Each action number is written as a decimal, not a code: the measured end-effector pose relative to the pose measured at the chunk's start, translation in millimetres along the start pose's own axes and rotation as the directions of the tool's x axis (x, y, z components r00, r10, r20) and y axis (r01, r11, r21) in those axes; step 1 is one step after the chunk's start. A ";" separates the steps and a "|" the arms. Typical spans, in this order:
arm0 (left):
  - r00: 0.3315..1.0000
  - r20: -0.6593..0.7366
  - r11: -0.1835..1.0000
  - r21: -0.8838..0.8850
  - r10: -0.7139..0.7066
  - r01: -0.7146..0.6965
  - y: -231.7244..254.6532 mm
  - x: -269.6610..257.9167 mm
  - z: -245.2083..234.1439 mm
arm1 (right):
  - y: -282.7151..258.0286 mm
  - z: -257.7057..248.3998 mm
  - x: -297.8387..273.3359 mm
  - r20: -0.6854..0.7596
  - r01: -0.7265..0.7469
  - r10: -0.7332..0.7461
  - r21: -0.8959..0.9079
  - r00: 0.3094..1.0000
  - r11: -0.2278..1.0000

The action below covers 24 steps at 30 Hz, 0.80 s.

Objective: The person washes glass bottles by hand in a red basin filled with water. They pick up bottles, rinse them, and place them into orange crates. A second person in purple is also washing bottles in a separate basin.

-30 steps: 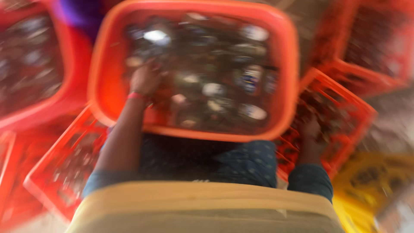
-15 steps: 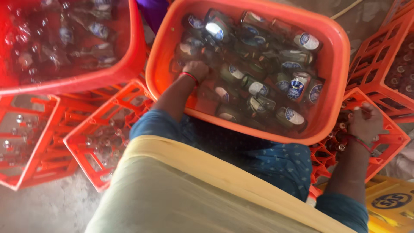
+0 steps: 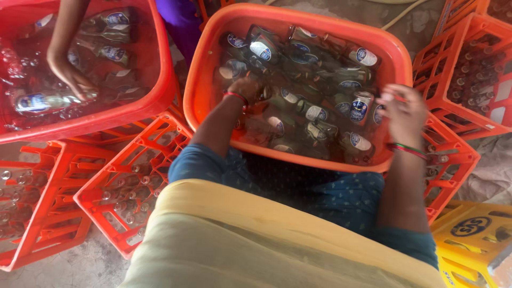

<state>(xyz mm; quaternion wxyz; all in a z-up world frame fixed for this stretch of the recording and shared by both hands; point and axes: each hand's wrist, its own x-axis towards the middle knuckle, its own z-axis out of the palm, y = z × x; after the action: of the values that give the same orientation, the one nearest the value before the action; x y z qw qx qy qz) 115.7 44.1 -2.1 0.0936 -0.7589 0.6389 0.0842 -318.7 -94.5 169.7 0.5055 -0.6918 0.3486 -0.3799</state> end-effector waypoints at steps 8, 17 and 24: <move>0.919 -0.297 0.732 -0.682 -0.261 -0.012 21.2 -51.0 -156.2 | 45.1 120.5 5.3 0.222 -0.126 0.108 0.067 0.969 0.990; 0.839 -0.129 -0.273 -0.910 -0.528 -0.311 99.2 -62.3 -152.6 | 42.7 145.6 -24.6 0.338 -0.479 0.340 0.587 0.877 0.653; 0.900 0.159 -0.509 -0.857 -0.405 -0.078 124.5 -24.0 -73.6 | 46.6 101.1 11.1 0.040 -0.368 0.383 0.387 0.923 0.846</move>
<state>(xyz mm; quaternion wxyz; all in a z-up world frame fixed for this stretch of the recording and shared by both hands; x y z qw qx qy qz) -10.5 27.9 70.9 -0.6778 -0.5622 0.1142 0.4600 -229.3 -71.6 106.5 0.6896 -0.4890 0.4048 -0.3486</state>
